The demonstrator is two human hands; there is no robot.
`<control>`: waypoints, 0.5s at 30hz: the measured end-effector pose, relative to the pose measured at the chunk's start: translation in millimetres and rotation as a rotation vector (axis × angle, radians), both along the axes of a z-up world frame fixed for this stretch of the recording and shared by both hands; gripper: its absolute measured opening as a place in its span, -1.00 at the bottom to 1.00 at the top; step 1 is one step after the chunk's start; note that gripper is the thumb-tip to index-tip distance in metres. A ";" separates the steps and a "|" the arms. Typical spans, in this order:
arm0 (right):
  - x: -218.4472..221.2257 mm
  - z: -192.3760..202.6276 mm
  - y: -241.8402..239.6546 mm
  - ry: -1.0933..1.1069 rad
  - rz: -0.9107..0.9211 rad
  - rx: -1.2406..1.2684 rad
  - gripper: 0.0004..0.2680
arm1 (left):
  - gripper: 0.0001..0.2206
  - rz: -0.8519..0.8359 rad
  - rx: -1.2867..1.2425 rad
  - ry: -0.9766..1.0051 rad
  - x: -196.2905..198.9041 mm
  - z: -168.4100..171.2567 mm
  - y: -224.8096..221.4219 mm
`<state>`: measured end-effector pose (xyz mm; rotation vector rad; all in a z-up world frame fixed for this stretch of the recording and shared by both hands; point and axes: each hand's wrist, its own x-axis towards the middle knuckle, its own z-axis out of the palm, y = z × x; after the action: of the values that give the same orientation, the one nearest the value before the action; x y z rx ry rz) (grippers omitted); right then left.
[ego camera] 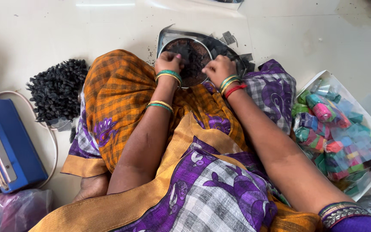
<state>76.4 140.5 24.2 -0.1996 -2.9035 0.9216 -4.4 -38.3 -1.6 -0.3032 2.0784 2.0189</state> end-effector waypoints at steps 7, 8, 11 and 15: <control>-15.0 -3.9 -47.9 -0.330 0.119 0.604 -0.67 | -0.92 0.111 0.293 -0.195 -1.2 4.2 -5.6; -17.3 -9.4 -49.3 -0.330 0.121 0.604 -0.67 | -0.92 0.114 0.292 -0.195 -2.3 0.0 -4.6; -26.7 -29.7 -51.3 -0.348 0.151 0.610 -0.72 | -0.91 0.074 0.328 -0.208 -4.5 -11.1 -2.8; -35.4 -53.6 -46.3 -0.408 0.195 0.558 -0.83 | -0.90 0.056 0.397 -0.240 -6.2 -19.5 -1.0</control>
<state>41.1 94.1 -29.5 -0.0659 -3.4602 0.0491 -10.6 -39.3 -21.1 -0.5034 1.5052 2.2409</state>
